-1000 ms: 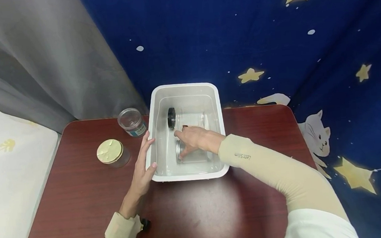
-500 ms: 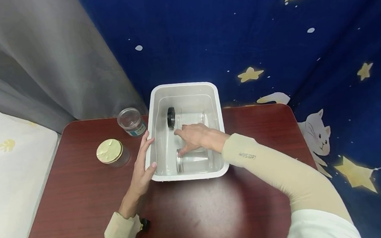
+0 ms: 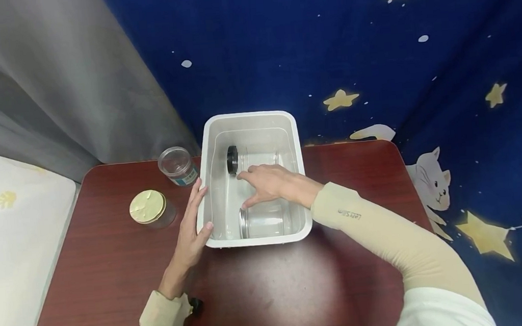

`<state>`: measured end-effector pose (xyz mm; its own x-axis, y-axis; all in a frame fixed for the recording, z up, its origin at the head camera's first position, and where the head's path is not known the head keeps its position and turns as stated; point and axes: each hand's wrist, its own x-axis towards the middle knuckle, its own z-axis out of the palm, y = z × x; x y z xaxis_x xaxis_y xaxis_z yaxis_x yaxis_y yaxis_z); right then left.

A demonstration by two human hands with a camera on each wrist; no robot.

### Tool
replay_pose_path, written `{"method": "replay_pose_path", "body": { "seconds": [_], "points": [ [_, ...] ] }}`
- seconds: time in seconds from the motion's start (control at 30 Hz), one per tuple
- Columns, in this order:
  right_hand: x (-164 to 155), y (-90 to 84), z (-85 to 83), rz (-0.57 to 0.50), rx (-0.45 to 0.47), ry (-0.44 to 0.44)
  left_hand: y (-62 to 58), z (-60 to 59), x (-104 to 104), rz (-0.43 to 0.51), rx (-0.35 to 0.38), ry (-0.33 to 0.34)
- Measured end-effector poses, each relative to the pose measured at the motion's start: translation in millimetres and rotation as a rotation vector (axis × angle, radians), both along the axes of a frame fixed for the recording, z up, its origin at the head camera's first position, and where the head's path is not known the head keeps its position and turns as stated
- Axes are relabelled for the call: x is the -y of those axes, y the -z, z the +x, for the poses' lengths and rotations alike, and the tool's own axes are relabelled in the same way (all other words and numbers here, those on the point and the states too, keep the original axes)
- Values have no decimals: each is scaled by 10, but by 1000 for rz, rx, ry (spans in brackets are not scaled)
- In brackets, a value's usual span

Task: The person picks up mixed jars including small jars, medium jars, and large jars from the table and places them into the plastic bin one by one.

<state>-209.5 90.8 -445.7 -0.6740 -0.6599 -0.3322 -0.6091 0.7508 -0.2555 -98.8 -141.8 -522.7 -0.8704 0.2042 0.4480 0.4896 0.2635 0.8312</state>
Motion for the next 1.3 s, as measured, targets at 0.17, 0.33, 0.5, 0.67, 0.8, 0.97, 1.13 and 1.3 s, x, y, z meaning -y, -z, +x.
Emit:
{"method": "replay_pose_path", "body": {
  "seconds": [0.17, 0.33, 0.5, 0.67, 0.8, 0.97, 1.13, 1.3],
  "points": [
    [-30, 1, 4, -22, -1, 7, -21, 15, 24, -48, -4, -4],
    [-39, 10, 14, -42, -13, -5, 3, 9, 106, -32, -33, -33],
    [-62, -9, 15, -56, -24, -14, -216, 47, 148, 46, -52, -56],
    [-143, -69, 23, -89, -41, -2, -326, 29, 184, 55, -73, -99],
    [-205, -108, 28, -140, -45, 10, -161, -39, 269, 49, -80, -113],
    [-254, -139, 26, -174, -51, 13, -22, -71, 342, 54, -56, -107],
    [-291, -163, 32, -202, -63, 0, 7, -71, 363, 55, -31, -119],
    [-332, -198, 52, -236, -100, -29, -75, -71, 362, 53, -49, -145]
  ]
}}
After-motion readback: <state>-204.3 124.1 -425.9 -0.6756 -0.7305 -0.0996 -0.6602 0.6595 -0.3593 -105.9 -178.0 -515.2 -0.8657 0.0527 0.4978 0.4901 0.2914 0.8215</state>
